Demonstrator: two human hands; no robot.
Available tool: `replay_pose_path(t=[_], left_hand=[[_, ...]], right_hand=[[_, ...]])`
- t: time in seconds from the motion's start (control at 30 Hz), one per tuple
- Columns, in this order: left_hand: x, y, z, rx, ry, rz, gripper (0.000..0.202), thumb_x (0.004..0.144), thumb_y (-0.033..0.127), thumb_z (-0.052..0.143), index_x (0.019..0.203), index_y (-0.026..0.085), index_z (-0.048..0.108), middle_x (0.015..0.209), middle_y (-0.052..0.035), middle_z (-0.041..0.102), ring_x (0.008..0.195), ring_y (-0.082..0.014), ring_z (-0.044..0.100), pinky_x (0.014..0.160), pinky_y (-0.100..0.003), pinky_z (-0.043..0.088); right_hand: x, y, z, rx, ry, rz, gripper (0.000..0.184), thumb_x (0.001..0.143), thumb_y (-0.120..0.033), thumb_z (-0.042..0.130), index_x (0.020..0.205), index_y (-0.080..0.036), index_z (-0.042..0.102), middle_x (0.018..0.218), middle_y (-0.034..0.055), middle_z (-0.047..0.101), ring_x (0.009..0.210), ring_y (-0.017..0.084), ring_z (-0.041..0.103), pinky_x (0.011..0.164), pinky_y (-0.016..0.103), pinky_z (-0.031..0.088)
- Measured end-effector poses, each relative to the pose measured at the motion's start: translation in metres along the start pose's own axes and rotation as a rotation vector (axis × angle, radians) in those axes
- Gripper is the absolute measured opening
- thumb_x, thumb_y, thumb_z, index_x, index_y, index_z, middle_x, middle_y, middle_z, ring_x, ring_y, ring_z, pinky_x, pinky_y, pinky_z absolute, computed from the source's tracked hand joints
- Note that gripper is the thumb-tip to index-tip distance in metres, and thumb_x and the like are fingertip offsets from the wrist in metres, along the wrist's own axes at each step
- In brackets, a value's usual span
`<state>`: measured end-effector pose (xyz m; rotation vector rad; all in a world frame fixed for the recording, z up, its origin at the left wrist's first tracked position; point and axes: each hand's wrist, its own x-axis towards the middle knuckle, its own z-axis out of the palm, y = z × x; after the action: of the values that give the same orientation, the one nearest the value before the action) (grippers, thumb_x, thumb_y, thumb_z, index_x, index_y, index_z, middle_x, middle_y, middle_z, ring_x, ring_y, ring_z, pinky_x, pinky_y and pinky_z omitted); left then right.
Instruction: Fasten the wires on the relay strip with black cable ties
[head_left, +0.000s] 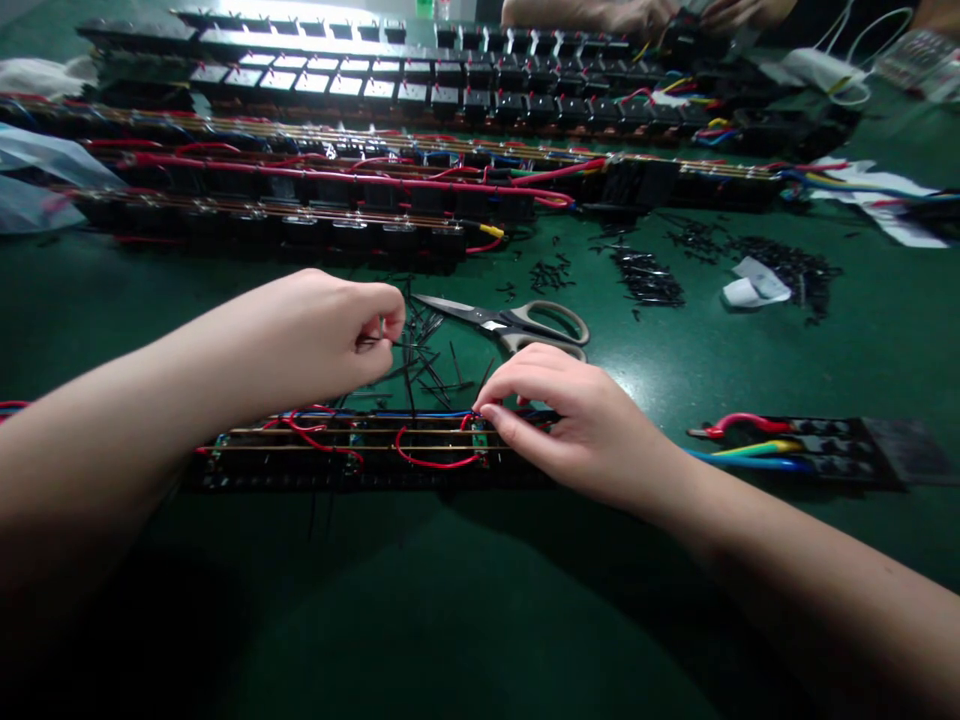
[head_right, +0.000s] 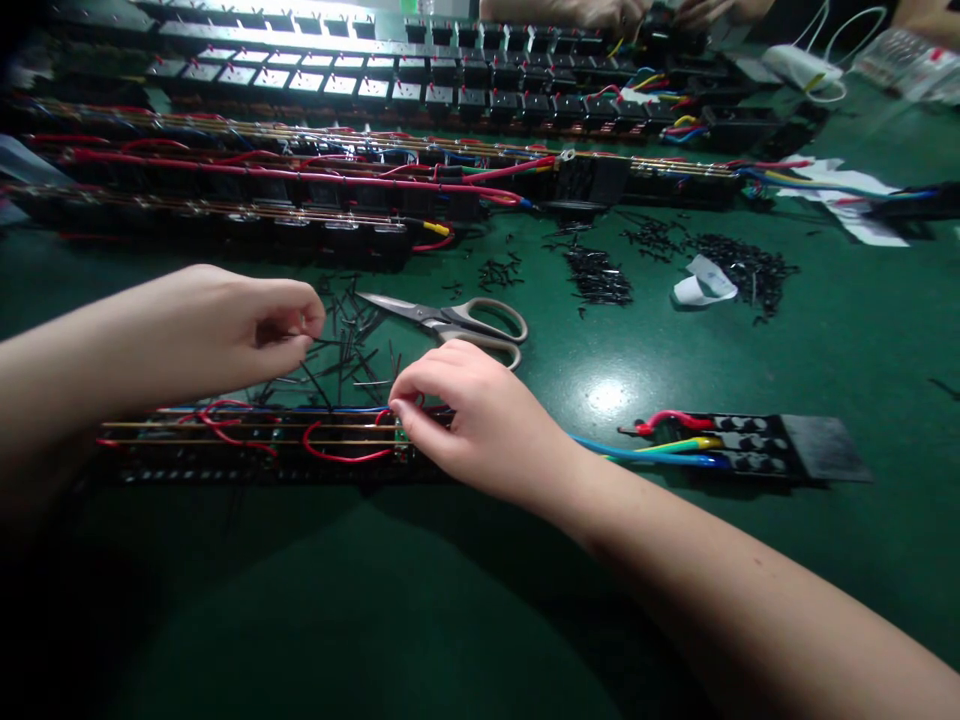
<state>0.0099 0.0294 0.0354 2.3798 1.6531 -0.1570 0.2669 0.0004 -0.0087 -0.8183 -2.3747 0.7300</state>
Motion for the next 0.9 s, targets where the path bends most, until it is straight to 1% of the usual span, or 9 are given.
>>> replay_pose_path(t=[0.07,0.17,0.27,0.33,0.43,0.53,0.7,0.8,0.9], left_hand=[[0.000,0.001,0.005,-0.068,0.070,0.045,0.024,0.084,0.038,0.047,0.091,0.026,0.066,0.074,-0.0005,0.070,0.062,-0.0197,0.061,0.063,-0.033,0.041],[0.002,0.001,0.011,-0.155,0.098,0.076,0.029,0.087,0.042,0.047,0.094,0.025,0.070,0.088,-0.0016,0.076,0.076,-0.0214,0.068,0.070,-0.033,0.044],[0.003,0.003,0.012,-0.216,0.104,0.050,0.028,0.088,0.040,0.050,0.095,0.025,0.072,0.097,-0.0019,0.077,0.083,-0.0218,0.068,0.077,-0.035,0.046],[0.002,0.007,0.010,-0.246,0.137,0.051,0.024,0.086,0.038,0.055,0.094,0.024,0.072,0.100,-0.0030,0.077,0.085,-0.0217,0.067,0.081,-0.036,0.048],[-0.002,0.013,0.008,-0.309,0.178,0.080,0.018,0.085,0.034,0.059,0.089,0.022,0.072,0.095,-0.0031,0.075,0.085,-0.0208,0.066,0.081,-0.035,0.050],[-0.007,0.019,0.009,-0.376,0.166,0.108,0.016,0.086,0.035,0.060,0.085,0.024,0.071,0.086,-0.0005,0.074,0.078,-0.0180,0.064,0.076,-0.033,0.050],[-0.007,0.025,0.016,-0.421,0.186,0.199,0.016,0.088,0.036,0.060,0.084,0.024,0.070,0.082,0.0013,0.072,0.076,-0.0155,0.062,0.074,-0.030,0.049],[-0.005,0.026,0.019,-0.436,0.208,0.239,0.017,0.088,0.036,0.059,0.083,0.024,0.069,0.082,0.0007,0.071,0.076,-0.0155,0.062,0.075,-0.029,0.049],[-0.003,0.025,0.021,-0.453,0.236,0.266,0.018,0.088,0.037,0.058,0.085,0.024,0.069,0.083,0.0000,0.071,0.077,-0.0156,0.062,0.077,-0.029,0.050]], right_hand=[[0.000,0.000,-0.001,0.001,-0.003,0.001,0.012,0.095,-0.011,0.062,0.091,-0.015,0.072,0.092,0.0066,0.078,0.088,0.019,0.066,0.082,0.032,0.052],[0.000,0.000,-0.001,0.003,-0.006,0.001,0.012,0.096,-0.012,0.062,0.092,-0.016,0.072,0.092,0.0061,0.078,0.089,0.019,0.066,0.082,0.033,0.052],[0.001,0.000,-0.001,0.009,-0.004,0.004,0.012,0.095,-0.012,0.062,0.091,-0.018,0.071,0.091,0.0054,0.078,0.088,0.020,0.066,0.081,0.034,0.052],[0.002,-0.001,-0.001,0.013,-0.007,0.012,0.012,0.095,-0.013,0.062,0.090,-0.019,0.070,0.091,0.0055,0.078,0.088,0.020,0.067,0.081,0.034,0.051],[0.002,-0.002,-0.001,0.017,0.004,0.046,0.011,0.095,-0.015,0.062,0.091,-0.020,0.070,0.092,0.0050,0.077,0.088,0.019,0.067,0.080,0.033,0.051],[0.001,-0.004,-0.003,0.052,0.028,0.103,0.006,0.097,-0.022,0.065,0.094,-0.019,0.070,0.092,0.0041,0.076,0.085,0.018,0.066,0.078,0.032,0.050],[0.000,-0.003,-0.003,0.127,0.050,0.127,0.017,0.099,-0.033,0.067,0.092,-0.017,0.071,0.088,0.0034,0.074,0.081,0.016,0.065,0.072,0.029,0.048],[0.001,-0.004,-0.001,0.121,0.086,0.168,0.019,0.099,-0.032,0.065,0.089,-0.017,0.070,0.085,0.0029,0.072,0.079,0.015,0.064,0.069,0.028,0.047],[0.002,-0.006,-0.001,0.134,0.140,0.260,0.017,0.098,-0.028,0.064,0.086,-0.017,0.069,0.081,0.0017,0.071,0.074,0.014,0.062,0.064,0.026,0.045]])
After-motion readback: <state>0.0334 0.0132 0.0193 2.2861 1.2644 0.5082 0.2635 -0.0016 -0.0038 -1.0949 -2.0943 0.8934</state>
